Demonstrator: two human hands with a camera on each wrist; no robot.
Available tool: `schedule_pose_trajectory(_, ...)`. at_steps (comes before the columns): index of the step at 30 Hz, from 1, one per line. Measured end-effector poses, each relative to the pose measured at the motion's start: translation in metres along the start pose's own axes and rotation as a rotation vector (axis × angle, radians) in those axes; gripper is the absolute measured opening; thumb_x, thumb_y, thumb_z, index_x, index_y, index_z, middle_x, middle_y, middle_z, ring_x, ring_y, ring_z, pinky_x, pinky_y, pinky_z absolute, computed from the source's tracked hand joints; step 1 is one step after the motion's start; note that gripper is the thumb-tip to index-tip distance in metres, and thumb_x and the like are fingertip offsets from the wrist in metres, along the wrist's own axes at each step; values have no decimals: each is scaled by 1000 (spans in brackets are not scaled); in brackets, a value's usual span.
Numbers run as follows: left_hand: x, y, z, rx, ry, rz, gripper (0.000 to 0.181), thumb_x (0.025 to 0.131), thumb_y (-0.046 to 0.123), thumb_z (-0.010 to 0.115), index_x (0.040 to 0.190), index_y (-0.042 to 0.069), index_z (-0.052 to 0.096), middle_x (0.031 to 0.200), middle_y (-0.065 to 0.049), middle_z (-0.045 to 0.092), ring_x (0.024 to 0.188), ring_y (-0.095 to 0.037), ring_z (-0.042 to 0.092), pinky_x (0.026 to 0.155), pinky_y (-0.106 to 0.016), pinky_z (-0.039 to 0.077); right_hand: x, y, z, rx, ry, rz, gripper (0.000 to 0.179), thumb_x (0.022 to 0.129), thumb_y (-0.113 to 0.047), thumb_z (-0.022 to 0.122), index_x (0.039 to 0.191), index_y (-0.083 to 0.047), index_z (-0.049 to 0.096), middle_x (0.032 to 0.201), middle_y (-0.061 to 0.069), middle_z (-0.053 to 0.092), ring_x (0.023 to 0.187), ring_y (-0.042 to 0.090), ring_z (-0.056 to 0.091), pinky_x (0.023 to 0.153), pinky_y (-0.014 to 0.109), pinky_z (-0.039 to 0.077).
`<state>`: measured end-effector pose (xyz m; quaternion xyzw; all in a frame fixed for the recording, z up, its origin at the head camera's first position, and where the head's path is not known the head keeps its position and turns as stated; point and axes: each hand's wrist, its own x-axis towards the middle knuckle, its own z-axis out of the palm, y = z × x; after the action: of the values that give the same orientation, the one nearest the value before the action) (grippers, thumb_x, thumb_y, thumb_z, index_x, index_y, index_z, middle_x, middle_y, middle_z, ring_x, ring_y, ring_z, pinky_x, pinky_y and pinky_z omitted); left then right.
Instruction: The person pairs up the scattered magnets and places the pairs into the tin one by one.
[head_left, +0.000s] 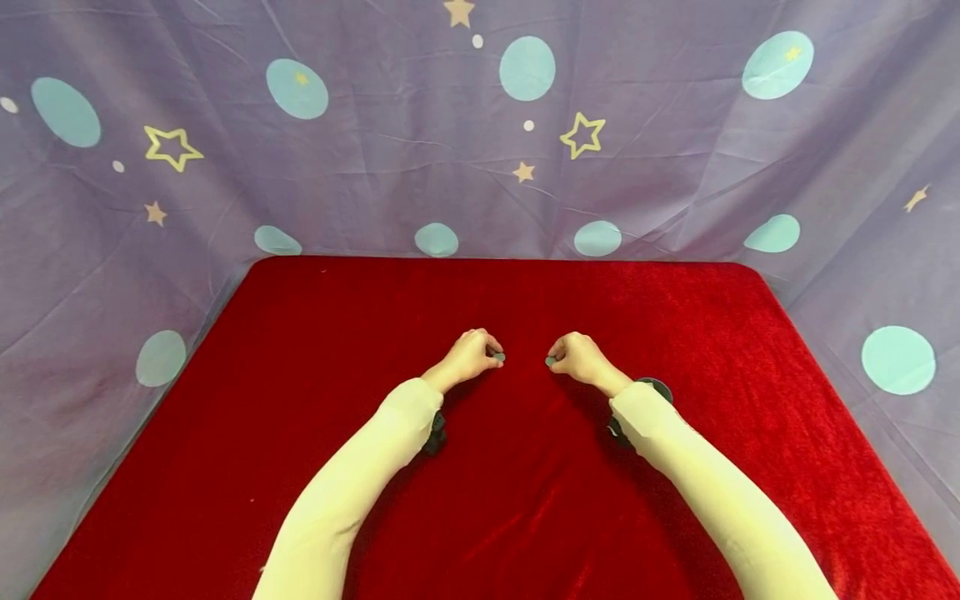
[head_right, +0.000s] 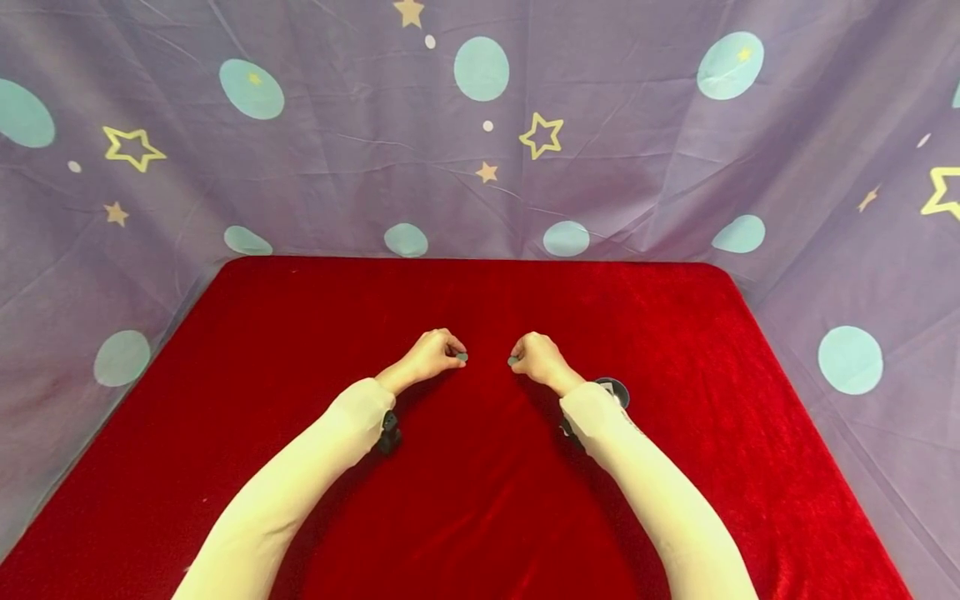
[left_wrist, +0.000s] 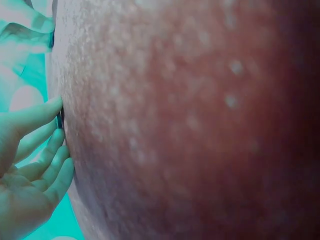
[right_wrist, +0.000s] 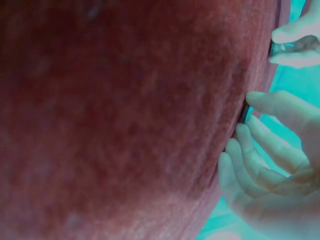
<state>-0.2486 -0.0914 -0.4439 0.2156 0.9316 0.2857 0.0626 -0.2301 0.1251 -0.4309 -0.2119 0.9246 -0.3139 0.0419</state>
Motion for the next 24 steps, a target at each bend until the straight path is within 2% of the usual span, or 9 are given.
schedule_pose_trajectory(4,-5,13,-1,40,11,22,20,76,11,69,92,0,68,85,-7,60,81,-19,55,78,-30,41,1,-1,2,0,-2,9,14,71,0,67,83,8,65,78,17,66,74,26,62,66,35,49)
schedule_pose_trajectory(11,-1,18,5,38,12,32,18,75,10,70,90,1,68,83,-8,60,80,-20,55,75,-30,43,5,-5,6,-8,-13,19,12,72,-1,67,82,6,66,77,15,66,74,24,61,66,33,49)
schedule_pose_trajectory(16,1,21,7,42,-17,11,19,77,12,68,93,1,68,87,-8,60,84,-20,55,79,-30,42,6,-7,7,-6,-27,26,13,73,-1,67,83,7,66,79,15,66,75,25,62,67,34,49)
schedule_pose_trajectory(24,2,27,9,64,-16,33,19,76,11,69,92,2,68,87,-8,61,84,-21,55,81,-33,40,8,-11,9,-3,-20,1,12,72,1,66,82,7,67,78,14,66,73,24,62,66,32,49)
